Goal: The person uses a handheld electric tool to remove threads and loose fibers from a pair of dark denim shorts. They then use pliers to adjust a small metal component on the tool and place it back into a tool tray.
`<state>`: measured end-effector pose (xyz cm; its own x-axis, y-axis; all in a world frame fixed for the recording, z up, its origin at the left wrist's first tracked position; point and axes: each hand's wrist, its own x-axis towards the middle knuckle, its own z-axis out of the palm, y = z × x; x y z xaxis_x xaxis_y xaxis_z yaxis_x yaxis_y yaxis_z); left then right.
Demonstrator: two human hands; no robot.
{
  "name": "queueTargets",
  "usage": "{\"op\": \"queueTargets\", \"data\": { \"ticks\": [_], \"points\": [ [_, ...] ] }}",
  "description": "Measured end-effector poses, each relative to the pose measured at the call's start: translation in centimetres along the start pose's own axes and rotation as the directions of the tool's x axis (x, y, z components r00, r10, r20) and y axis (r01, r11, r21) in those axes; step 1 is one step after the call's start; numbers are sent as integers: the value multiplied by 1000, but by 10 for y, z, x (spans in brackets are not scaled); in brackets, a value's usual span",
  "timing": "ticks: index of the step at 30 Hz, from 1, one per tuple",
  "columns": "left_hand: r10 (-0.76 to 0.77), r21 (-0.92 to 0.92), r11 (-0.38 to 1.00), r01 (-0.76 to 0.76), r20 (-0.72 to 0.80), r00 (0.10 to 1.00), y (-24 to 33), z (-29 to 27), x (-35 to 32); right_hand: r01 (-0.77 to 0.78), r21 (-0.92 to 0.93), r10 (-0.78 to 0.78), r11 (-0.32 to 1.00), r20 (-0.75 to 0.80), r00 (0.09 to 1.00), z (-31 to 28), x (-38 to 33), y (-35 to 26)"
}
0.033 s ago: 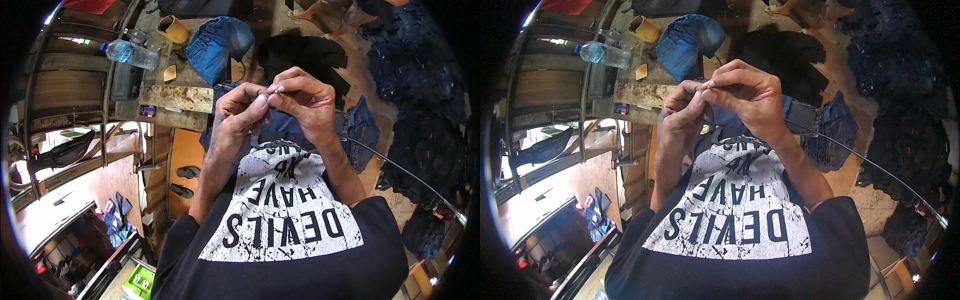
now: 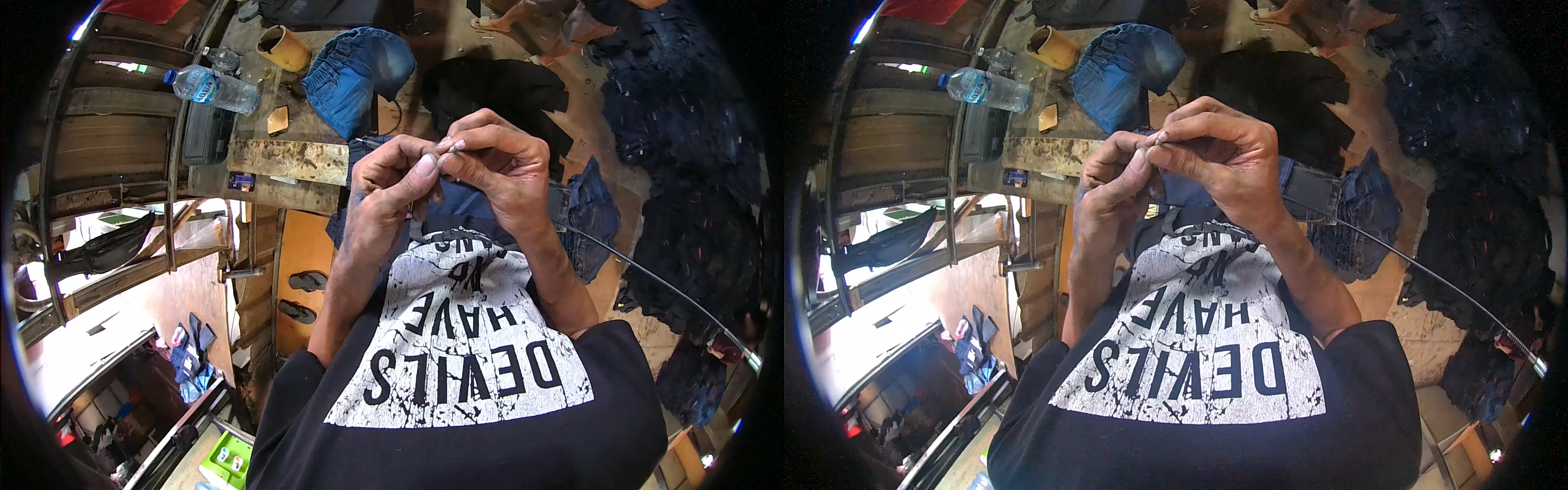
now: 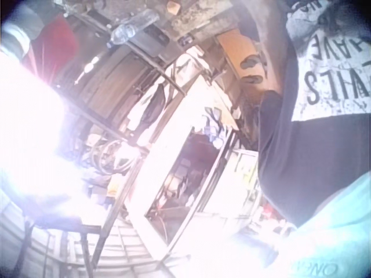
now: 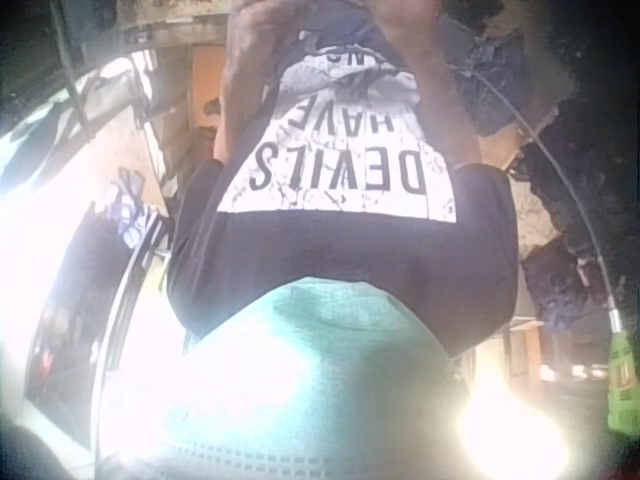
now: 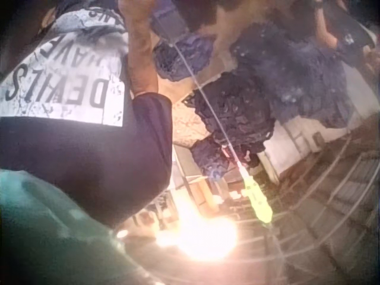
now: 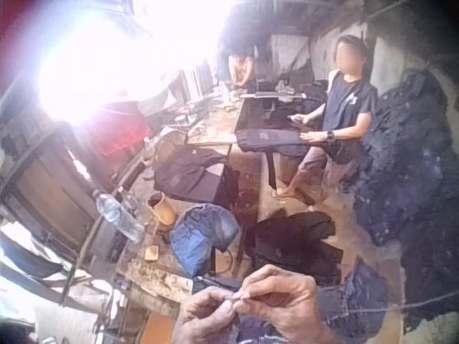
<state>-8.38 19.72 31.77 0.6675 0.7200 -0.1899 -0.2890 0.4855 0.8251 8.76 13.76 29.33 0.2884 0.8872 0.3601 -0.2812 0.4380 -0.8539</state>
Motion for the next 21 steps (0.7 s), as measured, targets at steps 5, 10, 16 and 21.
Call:
{"op": "queueTargets", "data": {
  "ticks": [5, 10, 16, 21],
  "points": [
    [149, 186, 974, -130, -93, 984, 5, 13, 13, 63, -96, -64, 993, -1, 998, -11, 20, -3],
    [147, 210, 969, -127, -81, 986, 10, 18, 21, 182, -453, -194, 873, 21, 981, -12, 25, -8],
    [171, 152, 976, -153, -112, 979, 26, 18, 17, 107, 118, -88, 987, -157, 984, -37, 40, -23],
    [135, 59, 990, -132, -52, 989, 29, 27, 17, 87, -102, -80, 991, 71, 994, -26, 36, -32]
  ]
}}
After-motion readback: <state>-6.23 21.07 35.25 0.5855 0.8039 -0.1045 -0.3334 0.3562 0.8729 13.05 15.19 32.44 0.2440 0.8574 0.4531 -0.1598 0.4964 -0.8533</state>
